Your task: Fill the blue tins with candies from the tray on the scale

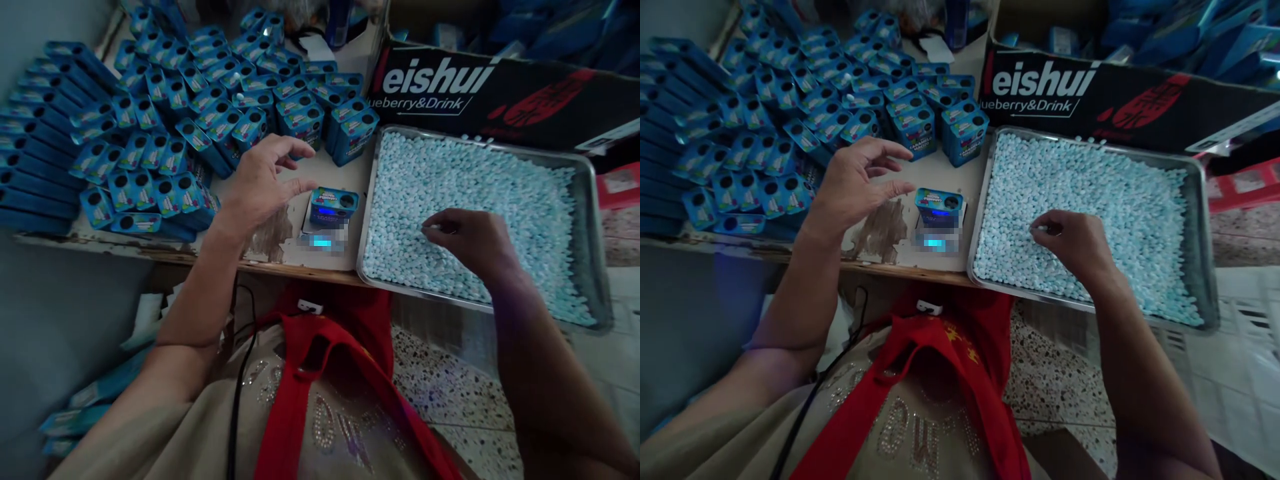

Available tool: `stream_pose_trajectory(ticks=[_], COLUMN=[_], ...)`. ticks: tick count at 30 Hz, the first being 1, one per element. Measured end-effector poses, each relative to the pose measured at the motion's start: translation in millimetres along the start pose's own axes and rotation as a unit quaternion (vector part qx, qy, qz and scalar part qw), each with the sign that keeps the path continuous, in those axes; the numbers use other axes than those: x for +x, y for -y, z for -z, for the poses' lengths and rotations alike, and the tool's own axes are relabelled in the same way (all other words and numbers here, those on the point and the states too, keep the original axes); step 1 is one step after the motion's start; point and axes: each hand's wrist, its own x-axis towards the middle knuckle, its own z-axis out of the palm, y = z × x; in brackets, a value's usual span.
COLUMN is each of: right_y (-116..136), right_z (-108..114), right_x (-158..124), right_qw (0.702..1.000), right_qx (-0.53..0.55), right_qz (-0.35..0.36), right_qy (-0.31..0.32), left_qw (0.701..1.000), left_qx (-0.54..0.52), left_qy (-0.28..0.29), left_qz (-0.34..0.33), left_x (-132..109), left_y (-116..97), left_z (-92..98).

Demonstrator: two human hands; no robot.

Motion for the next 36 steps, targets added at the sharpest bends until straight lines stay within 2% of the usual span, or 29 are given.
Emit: stream_pose_trajectory(ticks=[3, 6, 10, 16, 19, 23, 27, 30, 32, 34, 36], right_y=[2.5, 16.5, 48.7, 102.2, 122.7, 140.1, 152.1, 154.8, 146.0, 125.3, 95.9], right_z=[-2.0, -1.0, 4.2, -2.0, -5.2, -6.0, -7.8, -5.9, -2.7, -1.0, -4.6], right_x=[3.1, 8.2, 15.5, 32.0, 41.6, 49.6, 48.2, 43.9, 40.8, 36.6, 29.8], right_qw=[1.0, 1.0, 0.999, 0.982, 0.976, 0.959, 0.952, 0.956, 0.965, 0.975, 0.977], right_qx=[0.022, 0.021, 0.044, 0.116, 0.07, -0.043, -0.07, -0.066, -0.074, -0.115, -0.182], right_qz=[0.011, 0.004, 0.026, 0.133, 0.189, 0.258, 0.276, 0.269, 0.246, 0.19, 0.11], right_qy=[0.015, 0.011, -0.007, 0.061, 0.088, 0.106, 0.116, 0.098, 0.057, 0.01, 0.011], left_qw=[1.0, 0.999, 0.999, 0.999, 0.999, 0.999, 0.999, 0.999, 0.999, 0.999, 1.0], left_qx=[0.015, 0.029, 0.022, 0.014, -0.006, -0.014, -0.02, -0.026, -0.025, -0.021, -0.019], left_qy=[0.015, 0.029, 0.033, 0.042, 0.045, 0.032, 0.027, 0.029, 0.03, 0.026, 0.02], left_qz=[0.007, 0.018, 0.017, 0.019, 0.02, 0.015, 0.012, 0.011, 0.009, 0.008, 0.011], left_x=[3.4, 5.3, 3.4, -5.1, -8.7, -11.8, -13.5, -14.8, -16.0, -17.2, -17.6], left_y=[-6.9, -11.8, -4.4, 12.7, 20.8, 31.4, 37.2, 38.9, 40.4, 42.8, 44.8], left_z=[0.1, -1.4, -2.2, 3.9, 9.6, 16.8, 20.0, 21.6, 23.5, 25.9, 27.6])
